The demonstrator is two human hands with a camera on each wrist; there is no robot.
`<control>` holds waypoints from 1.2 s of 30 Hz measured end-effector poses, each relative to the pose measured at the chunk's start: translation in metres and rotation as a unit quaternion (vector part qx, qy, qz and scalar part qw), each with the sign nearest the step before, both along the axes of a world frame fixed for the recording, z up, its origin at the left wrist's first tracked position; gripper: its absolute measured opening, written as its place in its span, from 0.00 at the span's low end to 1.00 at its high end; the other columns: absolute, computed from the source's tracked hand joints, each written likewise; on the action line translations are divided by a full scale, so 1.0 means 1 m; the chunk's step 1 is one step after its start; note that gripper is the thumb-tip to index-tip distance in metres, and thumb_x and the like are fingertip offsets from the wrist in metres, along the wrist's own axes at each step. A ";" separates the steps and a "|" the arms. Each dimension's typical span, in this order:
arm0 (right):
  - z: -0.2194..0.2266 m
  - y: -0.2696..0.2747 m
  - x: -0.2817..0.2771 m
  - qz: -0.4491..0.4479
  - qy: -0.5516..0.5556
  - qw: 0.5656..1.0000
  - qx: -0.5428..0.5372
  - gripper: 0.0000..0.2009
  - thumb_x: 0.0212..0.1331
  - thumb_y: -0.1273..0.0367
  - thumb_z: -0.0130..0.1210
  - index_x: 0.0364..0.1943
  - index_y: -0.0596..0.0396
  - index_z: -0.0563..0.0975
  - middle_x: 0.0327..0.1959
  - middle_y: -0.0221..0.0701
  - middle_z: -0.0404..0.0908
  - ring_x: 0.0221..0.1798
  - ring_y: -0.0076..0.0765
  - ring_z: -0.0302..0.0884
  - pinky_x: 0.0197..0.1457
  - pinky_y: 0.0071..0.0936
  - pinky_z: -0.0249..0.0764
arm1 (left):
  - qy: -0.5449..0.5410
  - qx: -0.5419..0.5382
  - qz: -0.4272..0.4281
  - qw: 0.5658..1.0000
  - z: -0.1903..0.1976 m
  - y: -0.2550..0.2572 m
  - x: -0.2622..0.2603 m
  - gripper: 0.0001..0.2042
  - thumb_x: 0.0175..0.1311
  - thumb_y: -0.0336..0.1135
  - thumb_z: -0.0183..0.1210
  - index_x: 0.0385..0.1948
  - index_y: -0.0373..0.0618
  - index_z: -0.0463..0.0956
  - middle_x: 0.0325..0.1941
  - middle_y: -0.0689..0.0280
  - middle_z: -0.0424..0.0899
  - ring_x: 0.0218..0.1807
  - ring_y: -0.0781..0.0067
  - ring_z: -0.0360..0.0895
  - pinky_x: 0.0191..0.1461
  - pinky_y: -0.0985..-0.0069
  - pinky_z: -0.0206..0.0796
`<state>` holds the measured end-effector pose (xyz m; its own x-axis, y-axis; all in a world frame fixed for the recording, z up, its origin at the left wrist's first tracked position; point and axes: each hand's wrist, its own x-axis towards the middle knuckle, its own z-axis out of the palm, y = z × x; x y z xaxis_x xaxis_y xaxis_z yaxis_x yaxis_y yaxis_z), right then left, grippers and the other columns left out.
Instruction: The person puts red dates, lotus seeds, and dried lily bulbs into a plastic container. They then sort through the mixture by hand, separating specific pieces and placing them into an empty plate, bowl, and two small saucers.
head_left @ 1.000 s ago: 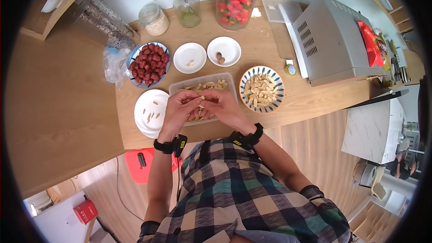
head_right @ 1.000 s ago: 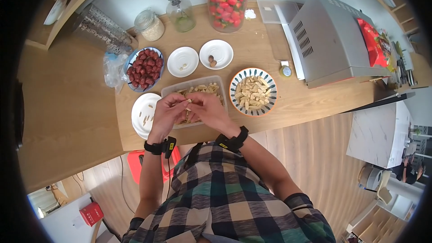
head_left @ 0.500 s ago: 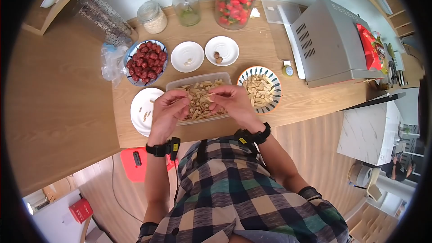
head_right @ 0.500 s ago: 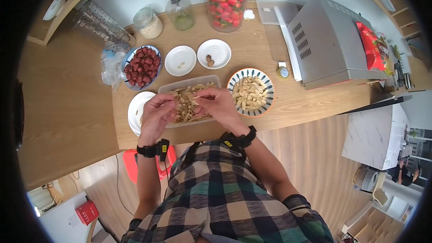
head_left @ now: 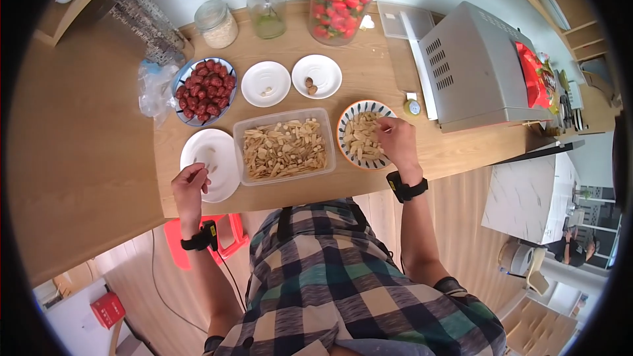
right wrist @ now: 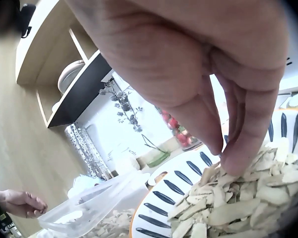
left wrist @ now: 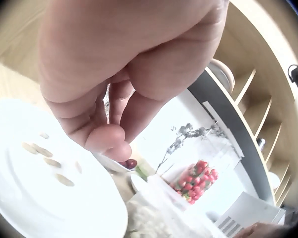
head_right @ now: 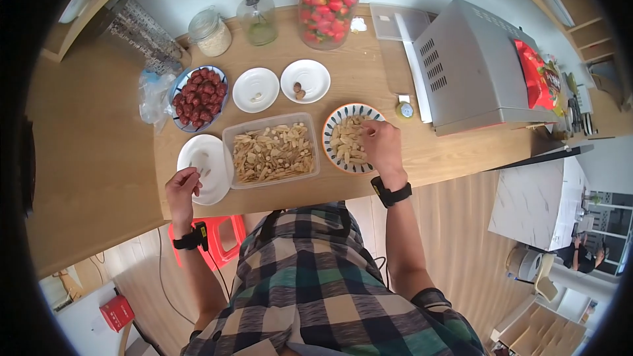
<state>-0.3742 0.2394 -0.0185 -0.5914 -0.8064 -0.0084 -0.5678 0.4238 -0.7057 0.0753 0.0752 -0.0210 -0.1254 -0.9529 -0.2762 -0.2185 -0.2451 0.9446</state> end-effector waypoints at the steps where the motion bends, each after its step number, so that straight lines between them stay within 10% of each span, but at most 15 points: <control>1: 0.002 -0.002 -0.001 -0.002 0.073 0.997 -0.009 0.12 0.51 0.78 0.60 0.39 0.56 0.87 0.29 0.45 0.86 0.31 0.48 0.86 0.38 0.36 0.81 | -0.001 -0.001 0.005 1.000 -0.003 -0.001 0.003 0.08 0.64 0.22 0.62 0.43 0.35 0.83 0.25 0.66 0.81 0.23 0.82 0.72 0.26 0.83 0.62; 5: 0.015 -0.017 0.007 0.023 0.074 0.997 -0.016 0.11 0.56 0.76 0.62 0.44 0.61 0.85 0.25 0.37 0.85 0.20 0.28 0.81 0.28 0.27 0.78 | -0.169 -0.098 -0.031 0.980 -0.025 -0.004 0.010 0.11 0.60 0.20 0.62 0.45 0.35 0.83 0.35 0.60 0.85 0.28 0.76 0.80 0.31 0.79 0.71; 9: 0.058 -0.038 0.053 0.061 -0.243 0.963 0.103 0.11 0.57 0.73 0.62 0.43 0.62 0.84 0.32 0.47 0.86 0.32 0.47 0.86 0.38 0.36 0.80 | -0.259 -0.238 -0.066 0.934 -0.005 -0.005 -0.007 0.14 0.58 0.18 0.61 0.47 0.37 0.83 0.44 0.55 0.85 0.33 0.67 0.84 0.38 0.73 0.77; 16: 0.012 -0.045 0.082 0.118 -0.114 0.983 0.079 0.07 0.54 0.74 0.62 0.36 0.62 0.80 0.30 0.46 0.85 0.36 0.54 0.85 0.43 0.43 0.80 | -0.152 -0.251 -0.257 0.921 0.033 -0.001 -0.094 0.07 0.60 0.19 0.60 0.39 0.33 0.80 0.36 0.51 0.84 0.36 0.55 0.83 0.42 0.66 0.74; 18: 0.010 -0.046 0.079 0.114 -0.132 0.983 0.053 0.04 0.53 0.76 0.60 0.32 0.61 0.79 0.29 0.46 0.84 0.36 0.55 0.84 0.43 0.44 0.79 | -0.190 -0.244 -0.451 0.837 0.022 -0.006 -0.113 0.05 0.58 0.22 0.59 0.35 0.33 0.80 0.35 0.50 0.83 0.40 0.50 0.83 0.46 0.59 0.74; 27: 0.007 -0.051 0.079 0.088 -0.159 0.982 0.056 0.06 0.49 0.81 0.52 0.29 0.62 0.79 0.29 0.49 0.83 0.37 0.59 0.83 0.43 0.47 0.78 | -0.338 -0.249 -0.577 0.701 -0.010 -0.002 -0.151 0.08 0.57 0.25 0.60 0.37 0.36 0.82 0.38 0.47 0.83 0.46 0.43 0.81 0.52 0.54 0.75; 31: 0.007 -0.050 0.079 0.078 -0.174 0.980 0.060 0.05 0.49 0.81 0.51 0.29 0.62 0.78 0.28 0.49 0.83 0.36 0.59 0.83 0.43 0.46 0.78 | -0.333 -0.241 -0.588 0.697 -0.008 -0.014 -0.149 0.07 0.57 0.24 0.59 0.36 0.36 0.82 0.37 0.47 0.83 0.47 0.43 0.81 0.52 0.54 0.75; 36: 0.002 -0.051 0.078 0.090 -0.171 0.980 0.050 0.05 0.50 0.81 0.52 0.29 0.61 0.79 0.28 0.49 0.83 0.35 0.58 0.84 0.42 0.46 0.78 | -0.245 -0.201 -0.503 0.804 0.022 -0.021 -0.141 0.09 0.60 0.22 0.57 0.41 0.32 0.81 0.33 0.49 0.85 0.40 0.51 0.85 0.45 0.64 0.78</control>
<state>-0.2960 0.1886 -0.0164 -0.3883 -0.8822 -0.2663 -0.3776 0.4159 -0.8273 -0.0657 0.0541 0.0008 -0.8593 -0.4609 -0.2216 -0.4840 0.5929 0.6436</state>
